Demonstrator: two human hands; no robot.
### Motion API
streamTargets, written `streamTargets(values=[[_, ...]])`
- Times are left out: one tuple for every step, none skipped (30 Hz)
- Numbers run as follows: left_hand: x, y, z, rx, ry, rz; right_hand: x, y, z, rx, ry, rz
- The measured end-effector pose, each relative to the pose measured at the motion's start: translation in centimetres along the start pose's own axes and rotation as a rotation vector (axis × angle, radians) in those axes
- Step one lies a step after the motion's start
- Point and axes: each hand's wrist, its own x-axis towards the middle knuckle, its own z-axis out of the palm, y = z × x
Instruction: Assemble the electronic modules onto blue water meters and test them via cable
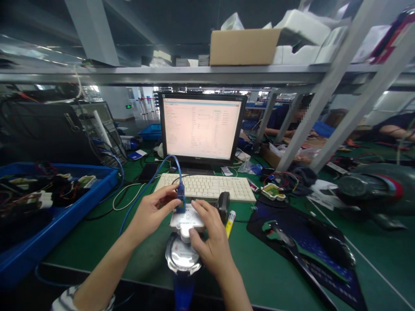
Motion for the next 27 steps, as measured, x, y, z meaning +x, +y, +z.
streamTargets(values=[[0.0,-0.1,0.0,0.002,-0.002,0.008,0.0,0.0,0.0,0.0,0.0,0.0],[0.0,-0.2,0.0,0.004,-0.002,0.02,-0.1,0.0,0.0,0.001,-0.002,0.002],[0.1,-0.4,0.1,0.007,0.0,0.035,-0.1,0.0,0.0,0.004,-0.005,0.005],[0.0,-0.5,0.1,0.014,0.009,0.053,-0.2,0.1,0.0,0.006,-0.01,0.009],[0.0,-0.7,0.1,0.025,0.019,0.07,-0.2,0.1,0.0,0.009,-0.014,0.012],[-0.1,-0.9,0.2,0.039,0.032,0.086,-0.3,0.1,0.0,0.011,-0.02,0.014],[-0.2,-1.0,0.3,0.056,0.047,0.102,-0.3,0.1,0.0,0.012,-0.023,0.017],[-0.4,-1.2,0.4,0.074,0.063,0.123,-0.3,0.1,0.0,0.013,-0.024,0.019],[-0.6,-1.4,0.5,0.091,0.076,0.148,-0.2,0.1,0.0,0.014,-0.024,0.02],[-0.9,-1.6,0.6,0.108,0.091,0.175,-0.2,0.1,0.0,0.017,-0.025,0.021],[-1.1,-1.8,0.7,0.123,0.105,0.201,-0.1,0.1,0.0,0.022,-0.025,0.02],[-1.3,-2.0,0.8,0.136,0.121,0.224,0.0,0.2,0.0,0.027,-0.026,0.018],[-1.5,-2.2,0.9,0.148,0.134,0.243,0.1,0.2,0.1,0.031,-0.027,0.016],[-1.6,-2.4,1.0,0.158,0.146,0.257,0.1,0.2,0.1,0.033,-0.028,0.017],[-1.7,-2.5,1.0,0.168,0.155,0.269,0.1,0.2,0.2,0.031,-0.029,0.02],[-1.7,-2.7,1.1,0.179,0.159,0.282,0.1,0.1,0.2,0.027,-0.027,0.025],[-1.8,-2.8,1.2,0.19,0.163,0.296,0.0,-0.1,0.3,0.021,-0.022,0.03],[-1.8,-2.9,1.3,0.205,0.168,0.313,-0.1,-0.3,0.3,0.015,-0.017,0.032],[-1.8,-3.0,1.3,0.222,0.174,0.33,-0.2,-0.5,0.2,0.008,-0.011,0.028],[-1.9,-3.1,1.4,0.237,0.185,0.349,-0.3,-0.7,0.0,-0.001,-0.007,0.02],[-1.9,-3.2,1.4,0.253,0.195,0.365,-0.4,-0.8,-0.4,-0.013,-0.002,0.009],[-1.9,-3.4,1.5,0.265,0.211,0.379,-0.4,-0.7,-0.9,-0.029,0.008,0.0],[-1.9,-3.6,1.5,0.277,0.228,0.398,-0.5,-0.4,-1.8,-0.055,0.03,-0.001],[-1.9,-3.9,1.5,0.29,0.24,0.407,-0.5,0.2,-2.9,-0.095,0.069,0.012],[-1.8,-4.1,1.6,0.299,0.25,0.416,-0.7,1.1,-4.4,-0.154,0.121,0.037],[-1.8,-4.4,1.6,0.305,0.257,0.423,-1.0,2.3,-6.3,-0.235,0.181,0.072],[-1.7,-4.6,1.6,0.308,0.26,0.422,-1.4,3.8,-8.5,-0.335,0.243,0.118]])
